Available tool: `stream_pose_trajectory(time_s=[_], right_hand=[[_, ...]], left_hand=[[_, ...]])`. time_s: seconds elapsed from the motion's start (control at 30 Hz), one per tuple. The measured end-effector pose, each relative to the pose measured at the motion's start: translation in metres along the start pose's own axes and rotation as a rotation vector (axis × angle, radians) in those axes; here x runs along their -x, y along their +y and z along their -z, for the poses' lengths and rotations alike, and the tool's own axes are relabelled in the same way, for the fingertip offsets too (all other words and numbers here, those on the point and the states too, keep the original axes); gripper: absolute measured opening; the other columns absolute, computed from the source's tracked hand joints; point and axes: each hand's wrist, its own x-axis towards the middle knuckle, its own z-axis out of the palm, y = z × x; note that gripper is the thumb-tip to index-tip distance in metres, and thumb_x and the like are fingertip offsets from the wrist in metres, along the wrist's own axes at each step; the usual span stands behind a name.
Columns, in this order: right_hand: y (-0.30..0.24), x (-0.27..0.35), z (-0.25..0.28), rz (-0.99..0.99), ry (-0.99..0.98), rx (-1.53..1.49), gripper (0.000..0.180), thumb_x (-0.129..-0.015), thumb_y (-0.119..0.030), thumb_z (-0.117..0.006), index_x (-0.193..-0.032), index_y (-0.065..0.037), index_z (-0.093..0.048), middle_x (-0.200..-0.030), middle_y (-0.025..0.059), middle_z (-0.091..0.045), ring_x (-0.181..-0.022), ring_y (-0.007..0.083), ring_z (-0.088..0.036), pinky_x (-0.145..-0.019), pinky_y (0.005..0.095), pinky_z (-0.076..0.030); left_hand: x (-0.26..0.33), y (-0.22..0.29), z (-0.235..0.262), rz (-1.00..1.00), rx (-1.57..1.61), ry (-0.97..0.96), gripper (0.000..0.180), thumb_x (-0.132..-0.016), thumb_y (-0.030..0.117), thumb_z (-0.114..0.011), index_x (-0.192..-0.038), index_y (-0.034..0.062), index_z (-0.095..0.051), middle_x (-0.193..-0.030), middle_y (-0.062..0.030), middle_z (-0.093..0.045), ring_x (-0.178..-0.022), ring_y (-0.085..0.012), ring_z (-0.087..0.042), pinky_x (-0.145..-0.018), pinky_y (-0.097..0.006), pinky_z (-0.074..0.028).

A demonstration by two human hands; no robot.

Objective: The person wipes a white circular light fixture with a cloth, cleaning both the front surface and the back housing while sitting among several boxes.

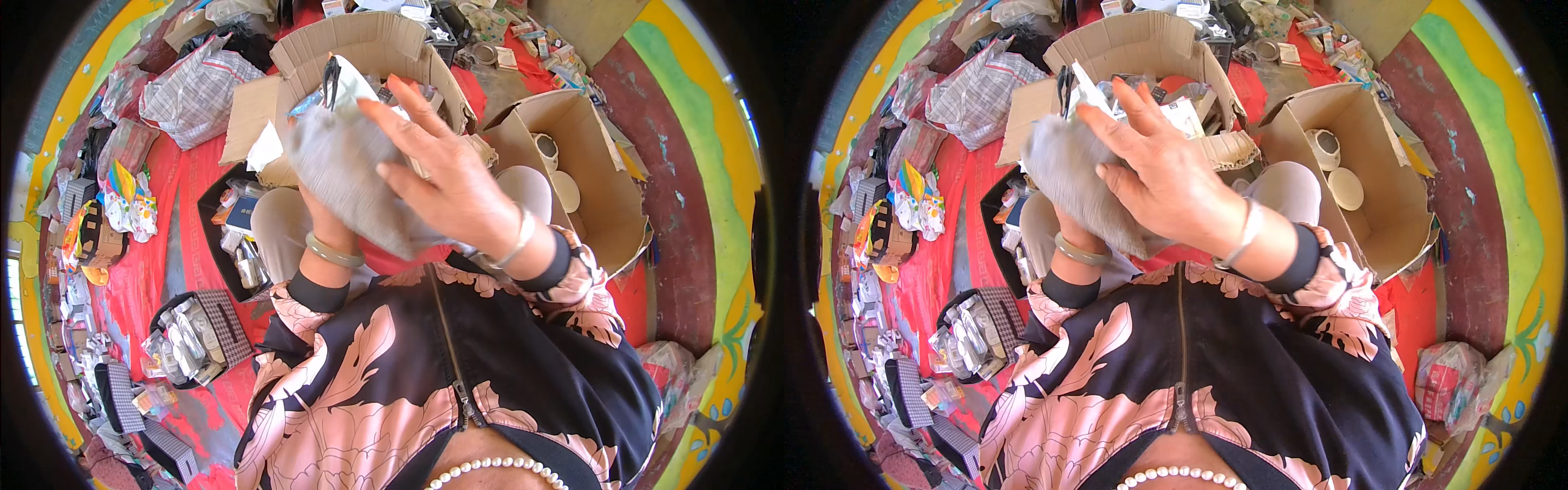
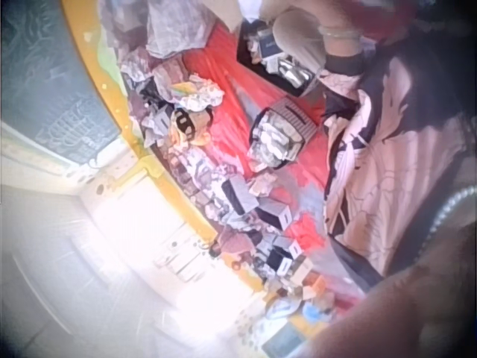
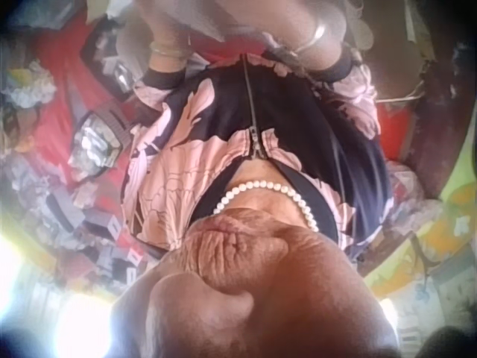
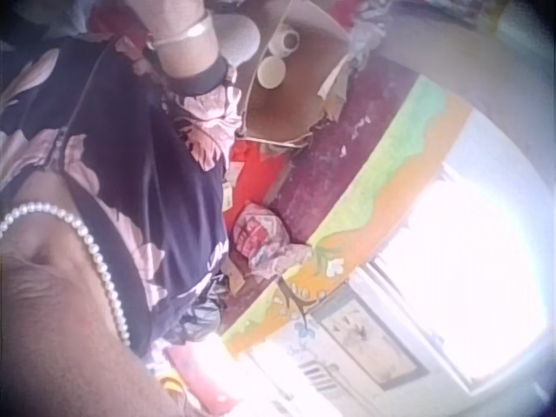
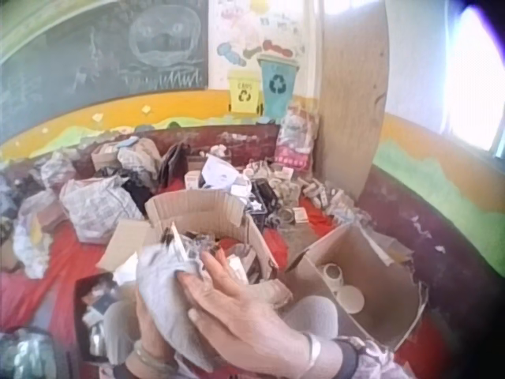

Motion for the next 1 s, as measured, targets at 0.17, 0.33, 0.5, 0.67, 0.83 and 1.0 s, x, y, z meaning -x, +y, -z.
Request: stream_pose_trajectory(time_s=[0.17,0.33,0.5,0.67,0.83,1.0], right_hand=[[0.004,0.002,-0.025,-0.024,0.204,-0.138,0.067,-0.078,-0.001,-0.061,-0.138,-0.004,-0.031,-0.127,0.0253,-0.047,-0.114,0.0406,-0.049,-0.093,0.0403,-0.042],[0.007,0.003,-0.045,0.113,0.427,0.003,0.058,-0.080,-0.004,-0.062,-0.132,0.001,-0.037,-0.125,0.0241,-0.049,-0.115,0.0410,-0.050,-0.093,0.0416,-0.042],[-0.005,-0.012,-0.051,0.353,0.706,0.443,0.042,-0.071,-0.017,-0.065,-0.113,-0.012,-0.061,-0.122,0.0137,-0.054,-0.116,0.0272,-0.050,-0.095,0.0438,-0.034],[-0.023,0.017,-0.048,0.523,0.259,0.334,0.027,-0.067,-0.023,-0.067,-0.089,-0.009,-0.060,-0.098,0.0070,-0.061,-0.070,0.0166,-0.056,-0.063,0.0301,-0.044],[-0.030,0.028,-0.050,0.345,0.065,0.174,0.023,-0.070,-0.020,-0.066,-0.088,-0.006,-0.058,-0.071,0.0031,-0.052,-0.059,0.0174,-0.055,-0.052,0.0310,-0.044],[-0.018,0.034,-0.003,-0.090,-0.112,-0.425,0.010,-0.079,-0.001,-0.063,-0.089,-0.002,-0.063,-0.078,0.0065,-0.061,-0.070,0.0165,-0.061,-0.061,0.0267,-0.048]], left_hand=[[0.014,0.013,-0.058,-0.206,-0.757,-0.007,0.077,-0.083,0.011,-0.061,-0.145,0.0149,-0.015,-0.101,-0.0070,-0.055,-0.086,-0.0143,-0.056,-0.076,-0.032,-0.049],[0.016,0.014,-0.084,-0.116,-0.358,0.101,0.055,-0.093,0.036,-0.048,-0.137,0.0124,-0.027,-0.118,-0.0096,-0.050,-0.098,-0.0192,-0.053,-0.084,-0.034,-0.045],[0.012,-0.001,-0.066,-0.090,-0.246,0.141,0.052,-0.092,0.045,-0.045,-0.132,0.0118,-0.035,-0.121,-0.0086,-0.048,-0.104,-0.0222,-0.051,-0.088,-0.037,-0.043],[0.012,0.008,-0.061,-0.092,-0.238,0.159,0.054,-0.091,0.047,-0.046,-0.132,0.0127,-0.036,-0.123,-0.0084,-0.047,-0.108,-0.0238,-0.049,-0.090,-0.040,-0.041],[0.014,0.015,-0.061,-0.068,-0.223,0.175,0.056,-0.089,0.049,-0.047,-0.131,0.0136,-0.037,-0.125,-0.0081,-0.047,-0.111,-0.0253,-0.048,-0.092,-0.043,-0.039],[0.003,0.019,-0.061,-0.100,-0.227,0.278,0.057,-0.088,0.051,-0.048,-0.131,0.0145,-0.038,-0.127,-0.0079,-0.046,-0.115,-0.0269,-0.046,-0.094,-0.046,-0.037]])
